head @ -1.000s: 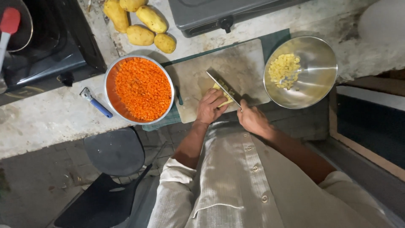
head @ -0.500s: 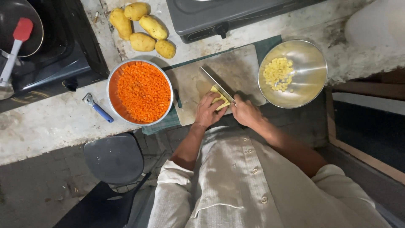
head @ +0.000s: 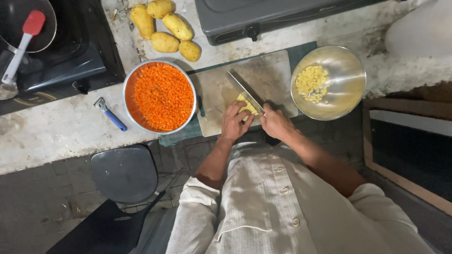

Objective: Dicing potatoes on a cutting board using a kitchen knife in a kitchen setting.

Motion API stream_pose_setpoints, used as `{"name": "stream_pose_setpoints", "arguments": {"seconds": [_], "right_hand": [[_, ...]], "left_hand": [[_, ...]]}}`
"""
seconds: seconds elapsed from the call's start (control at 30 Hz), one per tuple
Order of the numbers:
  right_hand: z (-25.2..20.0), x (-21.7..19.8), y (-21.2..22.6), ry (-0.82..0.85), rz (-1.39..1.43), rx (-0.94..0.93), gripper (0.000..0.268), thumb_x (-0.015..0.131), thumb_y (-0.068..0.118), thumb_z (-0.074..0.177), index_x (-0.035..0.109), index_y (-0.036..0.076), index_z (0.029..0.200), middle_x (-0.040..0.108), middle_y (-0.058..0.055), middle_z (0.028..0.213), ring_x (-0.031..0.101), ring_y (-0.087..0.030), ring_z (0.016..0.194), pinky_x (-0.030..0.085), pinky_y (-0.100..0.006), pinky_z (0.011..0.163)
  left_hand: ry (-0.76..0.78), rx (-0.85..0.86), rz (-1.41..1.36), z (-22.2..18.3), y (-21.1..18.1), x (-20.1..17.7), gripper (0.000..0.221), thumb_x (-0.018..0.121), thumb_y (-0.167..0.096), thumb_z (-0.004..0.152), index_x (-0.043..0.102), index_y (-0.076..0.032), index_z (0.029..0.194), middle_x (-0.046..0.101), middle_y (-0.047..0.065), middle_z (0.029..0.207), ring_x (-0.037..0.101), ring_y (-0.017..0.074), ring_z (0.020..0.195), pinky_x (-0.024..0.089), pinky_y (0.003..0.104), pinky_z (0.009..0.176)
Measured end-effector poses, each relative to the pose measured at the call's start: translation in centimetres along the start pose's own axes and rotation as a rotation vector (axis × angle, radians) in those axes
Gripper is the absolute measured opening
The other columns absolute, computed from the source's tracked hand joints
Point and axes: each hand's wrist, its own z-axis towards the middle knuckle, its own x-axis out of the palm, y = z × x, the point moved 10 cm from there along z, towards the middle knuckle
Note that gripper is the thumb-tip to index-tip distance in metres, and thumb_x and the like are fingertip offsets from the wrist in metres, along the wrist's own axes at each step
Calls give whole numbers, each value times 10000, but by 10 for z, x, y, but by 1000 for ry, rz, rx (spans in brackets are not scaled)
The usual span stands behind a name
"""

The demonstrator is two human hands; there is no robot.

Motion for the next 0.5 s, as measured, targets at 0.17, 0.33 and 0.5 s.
{"name": "stream_pose_setpoints", "arguments": {"seconds": [0.17, 0.33, 0.5], "right_hand": [[-6, -10, 4, -29, 12, -10, 382, 430, 316, 989, 492, 44, 1250, 695, -279, 870, 713, -424, 812, 566, -534, 645], [-21, -18, 1, -38, -55, 15, 425, 440, 361, 985, 470, 61, 1285, 694, -292, 894, 708, -444, 846, 579, -572, 705], [-46, -26, 17, -52, -46, -44, 346, 445, 319, 975, 492, 40, 1174, 675, -318, 766, 699, -482, 752, 560, -573, 609]], "left_hand": [[20, 41, -3, 5, -9, -8, 154, 842, -209, 738, 711, -171, 808, 660, 45, 1034, 657, 314, 1007, 539, 419, 940], [37, 61, -8, -8, 3, 0, 94, 794, -229, 803, 716, -178, 818, 669, 35, 1031, 659, 304, 1016, 541, 419, 948], [61, 73, -35, -6, 6, 1, 102, 813, -187, 776, 721, -178, 820, 677, 38, 993, 667, 299, 974, 562, 399, 887]]}}
